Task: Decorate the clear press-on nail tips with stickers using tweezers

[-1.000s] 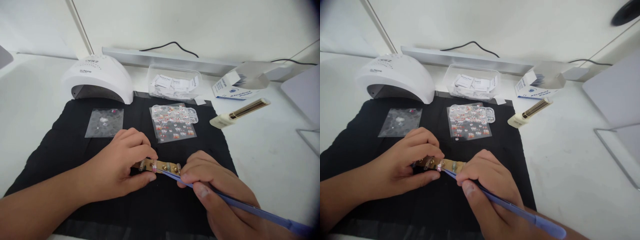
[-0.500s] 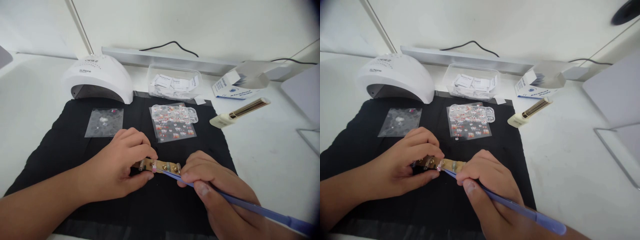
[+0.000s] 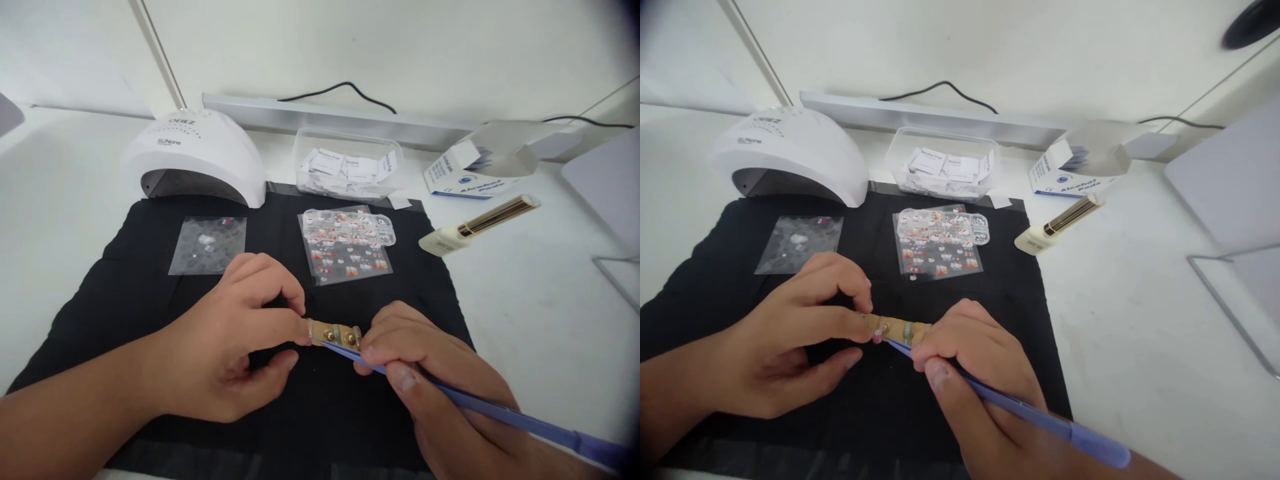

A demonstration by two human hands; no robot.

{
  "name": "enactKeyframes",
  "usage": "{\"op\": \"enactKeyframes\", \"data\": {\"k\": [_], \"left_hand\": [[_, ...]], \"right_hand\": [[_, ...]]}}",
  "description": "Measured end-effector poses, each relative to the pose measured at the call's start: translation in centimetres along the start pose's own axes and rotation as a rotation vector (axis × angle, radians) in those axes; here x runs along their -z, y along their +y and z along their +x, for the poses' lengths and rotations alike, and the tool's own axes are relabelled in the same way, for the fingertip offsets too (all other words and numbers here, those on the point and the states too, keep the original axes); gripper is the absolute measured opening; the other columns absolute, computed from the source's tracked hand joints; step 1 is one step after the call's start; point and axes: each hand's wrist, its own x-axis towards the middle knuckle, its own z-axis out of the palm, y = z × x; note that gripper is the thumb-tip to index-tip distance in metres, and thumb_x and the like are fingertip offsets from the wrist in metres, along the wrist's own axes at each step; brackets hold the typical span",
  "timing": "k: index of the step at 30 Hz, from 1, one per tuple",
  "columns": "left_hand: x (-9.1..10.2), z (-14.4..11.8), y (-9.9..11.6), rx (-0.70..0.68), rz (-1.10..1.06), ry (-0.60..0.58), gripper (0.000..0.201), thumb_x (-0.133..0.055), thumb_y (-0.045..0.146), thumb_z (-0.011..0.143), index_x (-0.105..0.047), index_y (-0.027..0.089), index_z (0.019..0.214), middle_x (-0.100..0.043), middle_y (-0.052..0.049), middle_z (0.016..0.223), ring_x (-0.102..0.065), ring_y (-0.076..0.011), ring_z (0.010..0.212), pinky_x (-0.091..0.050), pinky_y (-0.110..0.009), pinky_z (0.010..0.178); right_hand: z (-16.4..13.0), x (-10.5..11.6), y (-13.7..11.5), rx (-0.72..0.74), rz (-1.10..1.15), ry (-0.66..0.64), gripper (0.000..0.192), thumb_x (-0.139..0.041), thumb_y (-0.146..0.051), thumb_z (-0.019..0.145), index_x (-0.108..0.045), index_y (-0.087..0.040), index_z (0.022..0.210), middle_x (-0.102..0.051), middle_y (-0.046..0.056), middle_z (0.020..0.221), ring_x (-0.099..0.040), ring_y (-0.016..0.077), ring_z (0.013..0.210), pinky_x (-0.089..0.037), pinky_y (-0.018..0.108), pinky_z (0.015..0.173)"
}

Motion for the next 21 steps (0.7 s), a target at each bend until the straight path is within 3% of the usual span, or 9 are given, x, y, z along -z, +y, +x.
{"op": "enactKeyframes", "data": {"k": [15,21], "left_hand": [[-0.3,0.2,-0.2,0.003,0.005,0.009,0.019,-0.062,0.004,0.079,-0.067,0.019,0.088,-0.057,-0.003,0.099,-0.052,-0.0203,0.093,-0.034,-0.043,0.083],[-0.3,0.2,-0.3,0.018,-0.001,0.000,0.021,-0.058,0.002,0.079,-0.065,0.020,0.088,-0.058,-0.004,0.098,-0.051,-0.0203,0.093,-0.034,-0.043,0.083]], "right_hand": [[0.3,0.0,-0.4,-0.015,-0.048,0.025,0.022,-0.048,-0.008,0.089,-0.067,-0.019,0.090,-0.064,0.002,0.077,-0.059,0.0152,0.074,-0.050,0.033,0.066],[-0.4,0.6,0.7,-0.031,0.078,0.082,0.021,-0.050,-0.016,0.092,-0.067,-0.023,0.102,-0.061,0.003,0.081,-0.057,0.0199,0.077,-0.046,0.039,0.064]]}}
